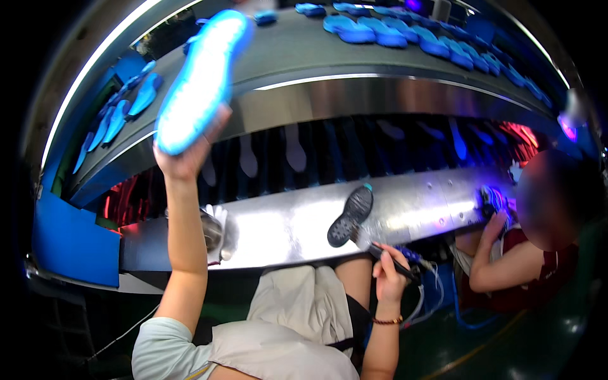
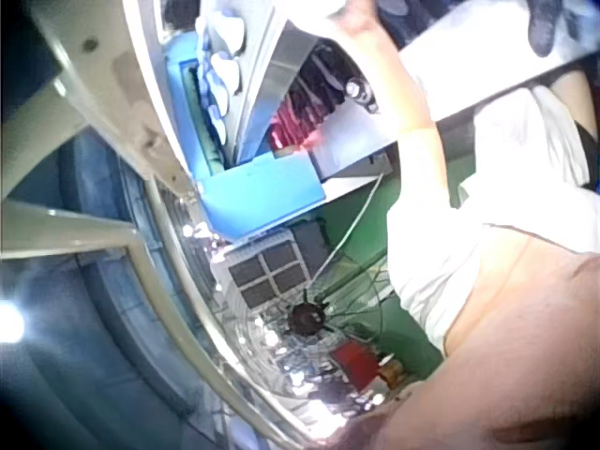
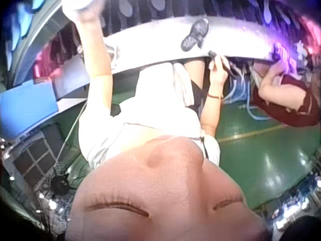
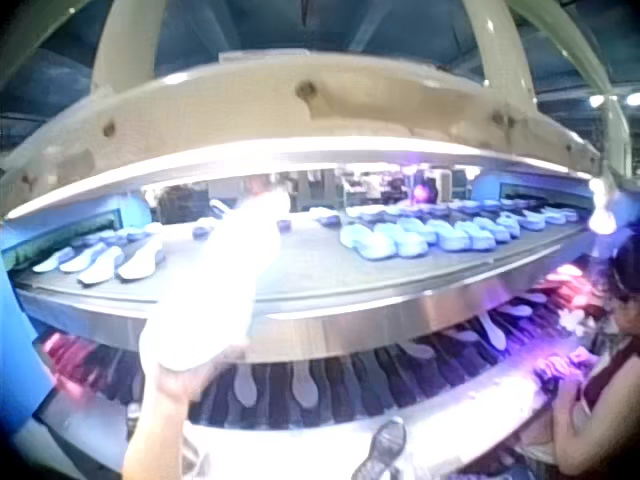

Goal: The person repeatedly picks up blue slide sandals from a conveyor belt and scrubs the soles with a brush. They handle the slides one at a time, scrubbing the bottom surface before placing them back on the moving belt.

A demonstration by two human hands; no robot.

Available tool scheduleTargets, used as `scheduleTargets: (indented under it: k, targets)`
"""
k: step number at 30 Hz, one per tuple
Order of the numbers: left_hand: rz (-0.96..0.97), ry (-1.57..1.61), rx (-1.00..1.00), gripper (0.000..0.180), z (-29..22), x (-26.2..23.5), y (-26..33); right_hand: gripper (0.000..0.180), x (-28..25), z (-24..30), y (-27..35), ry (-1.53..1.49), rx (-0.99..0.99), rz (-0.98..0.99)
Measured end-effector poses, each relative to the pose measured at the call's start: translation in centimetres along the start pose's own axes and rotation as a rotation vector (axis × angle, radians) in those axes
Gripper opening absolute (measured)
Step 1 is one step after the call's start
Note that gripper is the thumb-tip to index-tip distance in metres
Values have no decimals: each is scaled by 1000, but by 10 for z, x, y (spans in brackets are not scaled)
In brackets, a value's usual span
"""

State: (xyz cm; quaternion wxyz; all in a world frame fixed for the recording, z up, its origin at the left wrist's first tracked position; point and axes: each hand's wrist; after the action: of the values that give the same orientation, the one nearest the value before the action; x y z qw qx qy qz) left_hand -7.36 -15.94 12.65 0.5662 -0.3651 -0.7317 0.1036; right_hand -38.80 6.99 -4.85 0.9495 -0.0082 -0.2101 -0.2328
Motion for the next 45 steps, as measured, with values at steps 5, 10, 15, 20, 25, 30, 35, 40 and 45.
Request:
scheduleTargets:
  k: [5, 10, 15, 20, 25, 30, 35, 40, 45]
  targets:
    - [-88, 216, 101, 72, 49, -13, 6, 18, -1, -19, -1, -66, 103, -161]
    - [-345, -1702, -602, 60, 172, -142, 142, 19, -6, -42, 1, -126, 195, -228]
    - [-226, -2316, -618, 59, 219, -186, 215, 27, -21, -58, -9, -164, 228, -333]
    - [-232, -2218, -440, 58, 221, -195, 220, 31, -7, -87, -48, -367, 264, -346]
    - [-235, -2303, -573, 51, 228, -187, 217, 35, 20, -120, -70, -440, 308, -343]
    - [-220, -2336, -559, 50, 227, -194, 215, 32, 40, -139, -68, -366, 446, -275]
    - [-196, -2325, -566, 49, 227, -195, 214, 26, 33, -140, -71, -249, 423, -242]
    - [-225, -2329, -539, 51, 226, -198, 217, 25, 23, -120, -79, -161, 407, -198]
    - [-229, -2320, -503, 51, 228, -199, 214, 23, -5, -122, -86, -90, 301, -200]
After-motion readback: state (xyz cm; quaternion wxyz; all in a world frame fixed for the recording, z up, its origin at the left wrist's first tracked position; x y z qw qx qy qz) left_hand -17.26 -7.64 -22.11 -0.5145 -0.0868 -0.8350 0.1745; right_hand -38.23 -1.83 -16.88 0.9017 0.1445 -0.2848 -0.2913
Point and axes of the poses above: each hand's wrist, its own y-axis away from the middle knuckle, its own x-axis out of the palm, z = x × y, and after that the axes turned 8 degrees about y, right-handed
